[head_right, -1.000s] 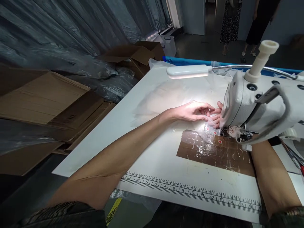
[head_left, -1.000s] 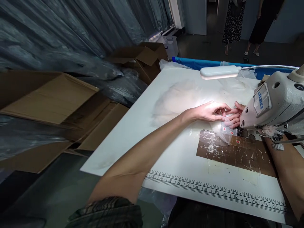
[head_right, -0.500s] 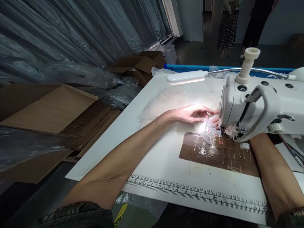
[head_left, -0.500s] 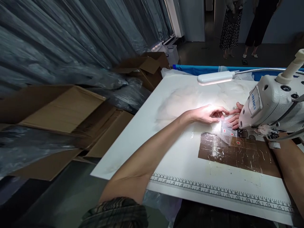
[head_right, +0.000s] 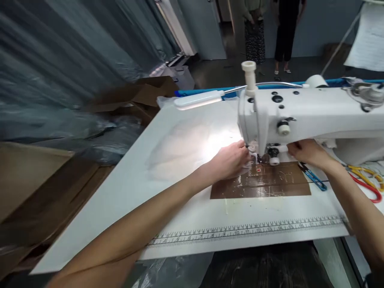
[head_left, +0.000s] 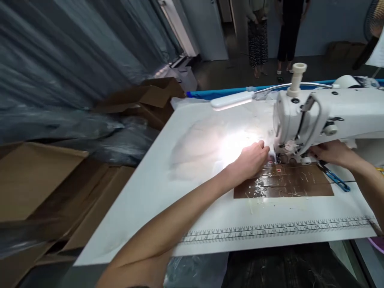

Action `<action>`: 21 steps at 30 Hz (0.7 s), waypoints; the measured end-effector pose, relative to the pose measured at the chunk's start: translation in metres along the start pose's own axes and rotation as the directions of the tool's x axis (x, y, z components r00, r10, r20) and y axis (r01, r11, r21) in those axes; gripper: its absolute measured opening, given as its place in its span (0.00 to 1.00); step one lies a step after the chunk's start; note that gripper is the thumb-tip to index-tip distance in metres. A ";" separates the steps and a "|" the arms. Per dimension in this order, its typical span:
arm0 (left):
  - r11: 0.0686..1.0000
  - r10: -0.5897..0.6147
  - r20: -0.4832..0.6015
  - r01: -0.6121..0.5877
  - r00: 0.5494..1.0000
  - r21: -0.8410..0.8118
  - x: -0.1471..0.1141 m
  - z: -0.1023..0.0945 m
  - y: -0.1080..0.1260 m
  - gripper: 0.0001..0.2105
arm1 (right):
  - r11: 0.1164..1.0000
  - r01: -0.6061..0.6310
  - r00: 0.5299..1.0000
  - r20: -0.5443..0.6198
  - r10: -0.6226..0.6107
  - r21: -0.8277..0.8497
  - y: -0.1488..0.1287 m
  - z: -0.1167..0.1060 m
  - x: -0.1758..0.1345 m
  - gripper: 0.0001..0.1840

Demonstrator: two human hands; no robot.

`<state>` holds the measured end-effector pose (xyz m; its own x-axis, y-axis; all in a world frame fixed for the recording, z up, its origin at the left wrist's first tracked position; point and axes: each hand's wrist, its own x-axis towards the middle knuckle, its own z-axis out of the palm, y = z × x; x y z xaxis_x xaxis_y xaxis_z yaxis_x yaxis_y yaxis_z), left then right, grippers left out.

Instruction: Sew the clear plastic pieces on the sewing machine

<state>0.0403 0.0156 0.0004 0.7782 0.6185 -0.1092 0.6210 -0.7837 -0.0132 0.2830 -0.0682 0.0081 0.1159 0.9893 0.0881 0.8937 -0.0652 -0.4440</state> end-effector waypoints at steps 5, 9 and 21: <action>0.997 0.044 -0.170 -0.032 0.984 0.071 -0.010 0.024 0.001 0.10 | 0.996 0.051 0.998 0.025 -0.049 -0.077 0.035 -0.009 -0.056 0.15; 0.986 0.164 -0.367 -0.147 0.916 0.075 -0.040 0.037 0.003 0.16 | 0.956 0.156 0.963 -0.178 -0.203 -0.250 0.051 0.019 -0.089 0.23; 0.904 0.111 -0.565 -0.320 0.817 -0.285 -0.071 0.061 0.016 0.14 | 0.902 -0.101 0.987 0.157 0.037 0.421 -0.030 0.041 -0.068 0.25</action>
<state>-0.0108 -0.0439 -0.0529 0.7582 0.4507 0.4712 0.3388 -0.8897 0.3059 0.2303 -0.1285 -0.0211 0.0794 0.9944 -0.0695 0.6118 -0.1037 -0.7842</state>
